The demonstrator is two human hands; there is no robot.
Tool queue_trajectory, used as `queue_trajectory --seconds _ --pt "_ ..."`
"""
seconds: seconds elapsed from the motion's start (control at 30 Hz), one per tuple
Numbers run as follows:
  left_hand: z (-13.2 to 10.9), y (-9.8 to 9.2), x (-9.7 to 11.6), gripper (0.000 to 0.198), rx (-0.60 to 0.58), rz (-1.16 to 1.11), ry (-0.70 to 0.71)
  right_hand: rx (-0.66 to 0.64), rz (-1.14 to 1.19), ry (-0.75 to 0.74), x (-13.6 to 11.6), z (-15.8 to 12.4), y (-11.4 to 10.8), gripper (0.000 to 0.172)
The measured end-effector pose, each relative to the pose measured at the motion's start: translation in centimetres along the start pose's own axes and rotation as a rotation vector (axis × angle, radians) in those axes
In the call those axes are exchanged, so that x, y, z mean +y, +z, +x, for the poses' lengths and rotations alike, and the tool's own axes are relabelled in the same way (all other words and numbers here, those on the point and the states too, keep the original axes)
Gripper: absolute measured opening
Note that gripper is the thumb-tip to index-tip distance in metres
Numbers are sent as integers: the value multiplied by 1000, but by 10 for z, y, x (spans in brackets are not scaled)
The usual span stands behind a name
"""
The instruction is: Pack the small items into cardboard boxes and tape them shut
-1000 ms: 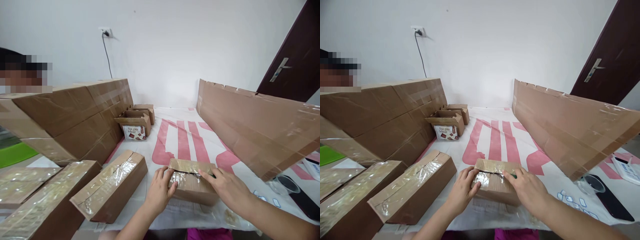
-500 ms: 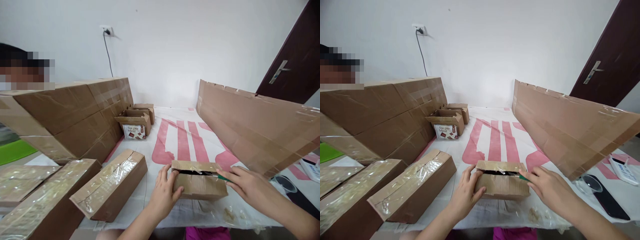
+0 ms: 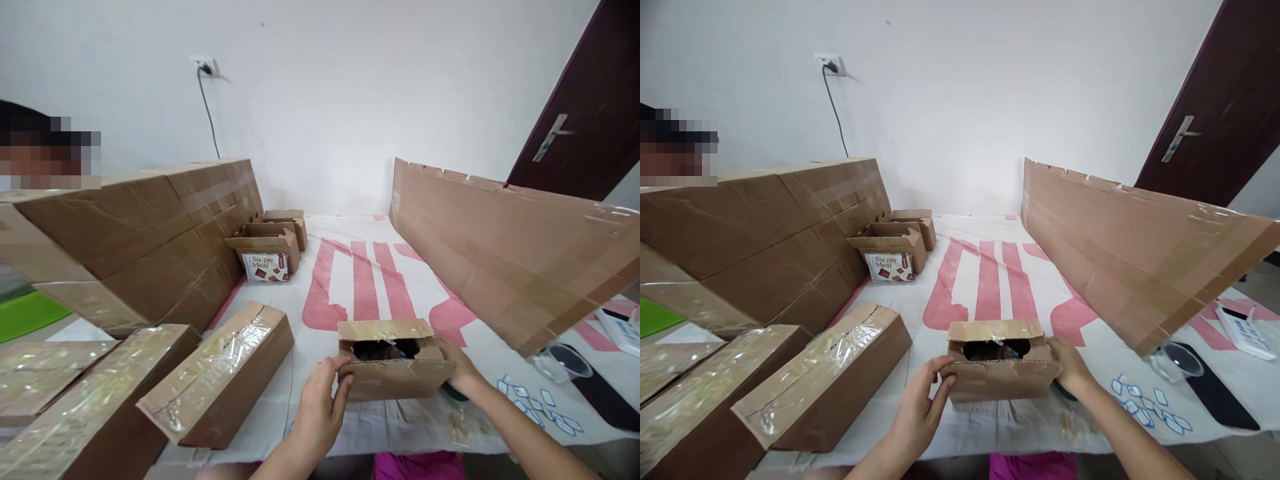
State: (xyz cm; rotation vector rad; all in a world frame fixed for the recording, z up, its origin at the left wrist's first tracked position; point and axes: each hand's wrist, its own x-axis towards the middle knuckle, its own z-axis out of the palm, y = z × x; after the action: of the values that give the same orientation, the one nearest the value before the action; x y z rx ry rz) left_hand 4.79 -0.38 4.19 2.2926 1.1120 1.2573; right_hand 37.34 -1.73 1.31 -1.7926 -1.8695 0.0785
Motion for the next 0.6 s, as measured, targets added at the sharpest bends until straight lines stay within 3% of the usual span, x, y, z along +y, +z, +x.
queue_trajectory --seconds 0.1,0.17,0.27,0.33,0.4,0.53,0.6 --pt "3 2 -1 21 -23 3 -50 352 83 85 -18 -2 -22 26" --pt "4 4 -1 23 -20 -2 -60 506 104 -19 -41 -10 -33 16" --pt "2 6 -2 22 -20 -23 -61 416 13 -278 -83 -22 -36 15" --pt "1 8 -3 21 -26 -42 -59 344 -13 -332 -99 -23 -34 9" --pt "0 8 -5 20 -37 -60 -59 346 78 -259 -98 -17 -37 8" --pt "2 0 -1 18 -85 -110 -23 454 337 55 -72 5 -53 14" --pt "6 -10 5 19 -192 -151 78 308 344 82 -66 16 -61 15"
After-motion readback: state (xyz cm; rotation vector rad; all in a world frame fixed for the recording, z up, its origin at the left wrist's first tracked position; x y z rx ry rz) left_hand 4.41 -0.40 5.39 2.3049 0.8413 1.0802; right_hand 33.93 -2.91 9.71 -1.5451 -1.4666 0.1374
